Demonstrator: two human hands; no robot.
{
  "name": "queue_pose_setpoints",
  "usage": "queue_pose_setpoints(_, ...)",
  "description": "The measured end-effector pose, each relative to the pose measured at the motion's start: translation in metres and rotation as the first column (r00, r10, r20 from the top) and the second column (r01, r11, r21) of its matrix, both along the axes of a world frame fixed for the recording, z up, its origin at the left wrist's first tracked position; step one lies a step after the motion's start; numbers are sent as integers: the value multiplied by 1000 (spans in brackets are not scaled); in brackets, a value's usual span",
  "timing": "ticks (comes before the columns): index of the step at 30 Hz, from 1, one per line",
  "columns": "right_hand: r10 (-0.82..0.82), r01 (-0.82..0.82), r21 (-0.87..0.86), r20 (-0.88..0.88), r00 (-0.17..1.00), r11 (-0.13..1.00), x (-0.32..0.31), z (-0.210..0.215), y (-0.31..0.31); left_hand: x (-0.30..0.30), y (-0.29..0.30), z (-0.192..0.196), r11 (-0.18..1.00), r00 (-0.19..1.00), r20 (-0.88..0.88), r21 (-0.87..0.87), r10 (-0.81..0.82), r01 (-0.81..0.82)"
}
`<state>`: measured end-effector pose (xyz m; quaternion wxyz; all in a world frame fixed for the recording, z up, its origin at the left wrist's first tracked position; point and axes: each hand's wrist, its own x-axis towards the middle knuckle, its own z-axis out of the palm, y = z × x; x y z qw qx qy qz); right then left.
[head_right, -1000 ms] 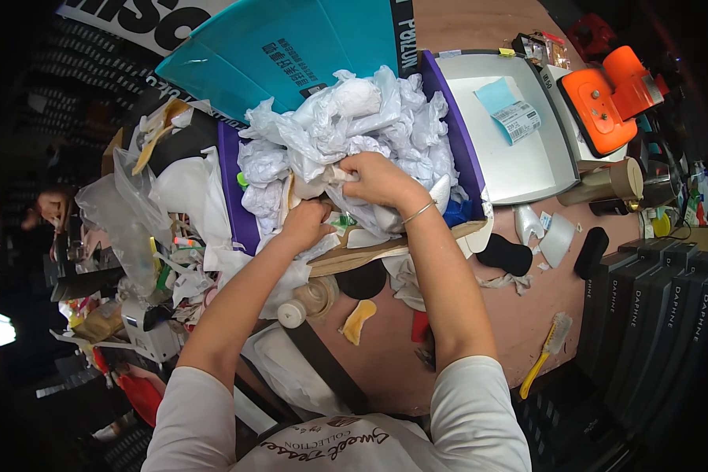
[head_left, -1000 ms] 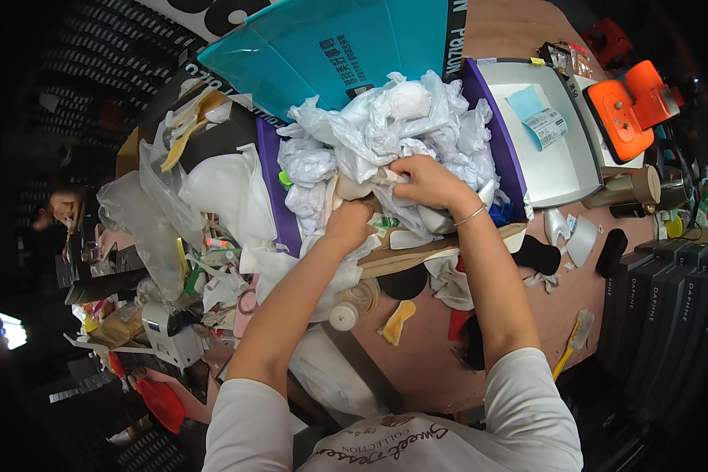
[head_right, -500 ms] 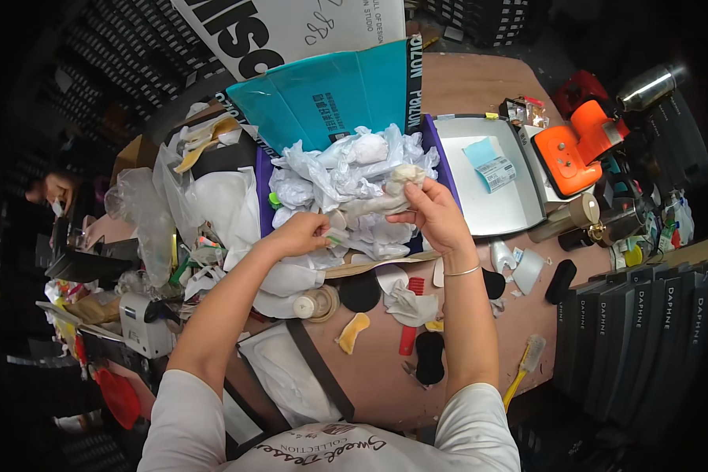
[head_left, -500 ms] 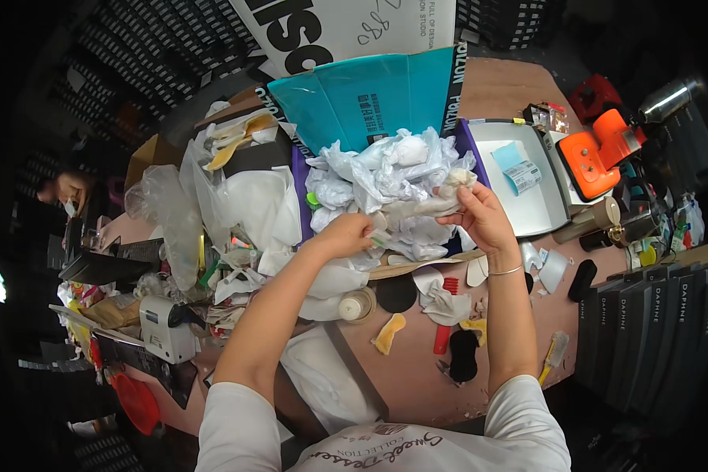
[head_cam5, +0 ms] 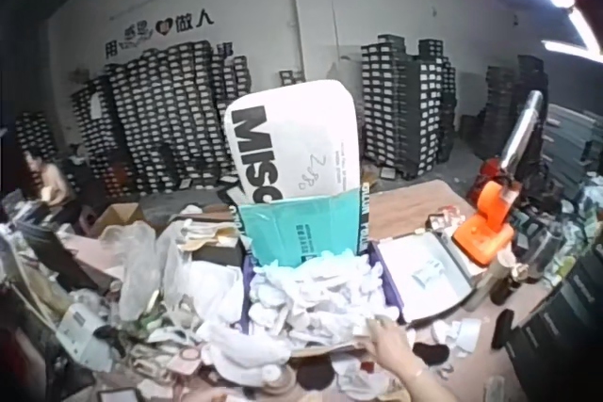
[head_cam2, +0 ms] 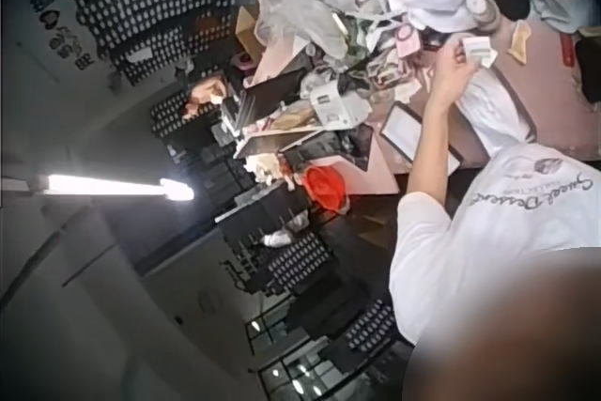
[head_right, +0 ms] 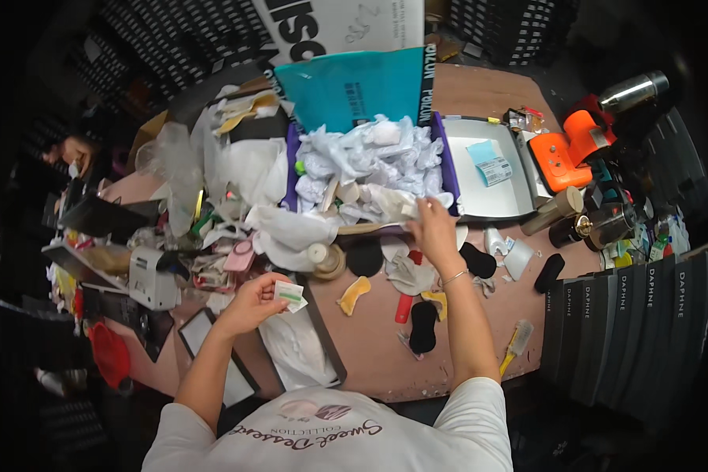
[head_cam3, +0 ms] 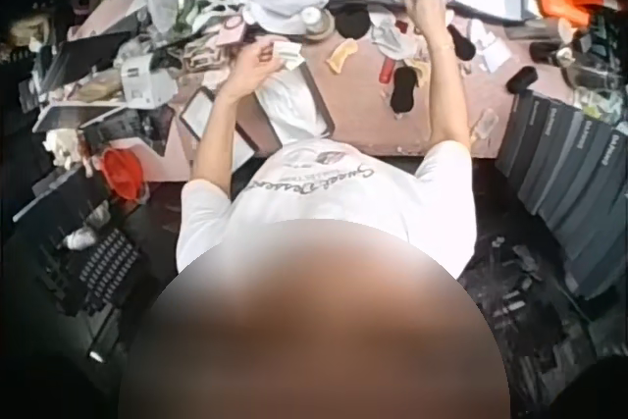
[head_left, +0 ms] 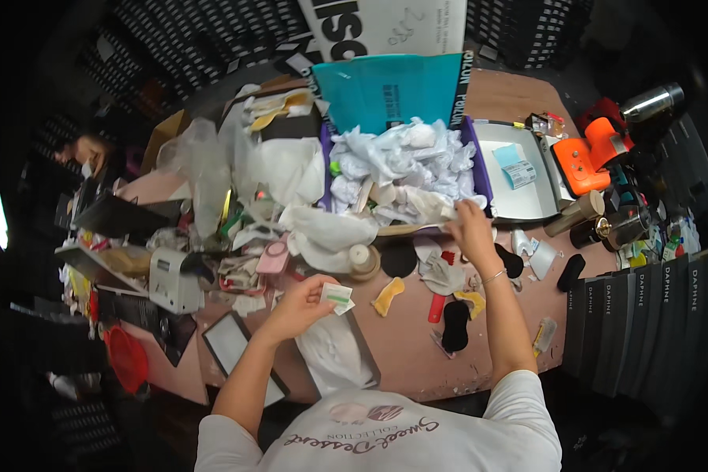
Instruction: Cleaning the sole of a high-heeled shoe and packing it into a box.
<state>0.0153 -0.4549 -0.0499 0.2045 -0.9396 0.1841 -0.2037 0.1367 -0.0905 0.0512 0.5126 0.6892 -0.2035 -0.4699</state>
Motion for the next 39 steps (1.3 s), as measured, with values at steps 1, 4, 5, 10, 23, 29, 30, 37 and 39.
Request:
queue_pose_setpoints(1,-76,80,-129,39,996,988,-2,-1,-4,-13,17,-9,999,999,-9,17,44,-44)
queue_pose_setpoints(4,-36,43,-19,276,960,999,-11,56,17,-37,57,-31,985,977,124,-16,172,-172)
queue_pose_setpoints(5,-22,46,-66,321,947,997,-14,72,30,-46,70,-36,979,969,146,-33,202,-199)
queue_pose_setpoints(10,167,-229,355,197,966,906,-44,64,104,-92,109,-67,964,862,504,250,-51,-89)
queue_pose_setpoints(23,420,-250,550,-206,884,797,-156,-72,291,-125,252,-185,561,550,774,315,314,-765)
queue_pose_setpoints(29,430,-235,520,-294,853,821,-195,-61,343,-133,305,-206,732,695,678,342,242,-589)
queue_pose_setpoints(30,434,-157,561,-404,805,813,-200,-46,350,-139,305,-162,726,718,632,344,290,-596)
queue_pose_setpoints(37,59,-39,896,15,998,443,-175,5,396,-166,309,-38,872,855,-483,-317,190,-373)
queue_pose_setpoints(39,73,65,910,-104,992,409,-158,28,393,-170,287,-59,913,693,-718,-234,69,-334)
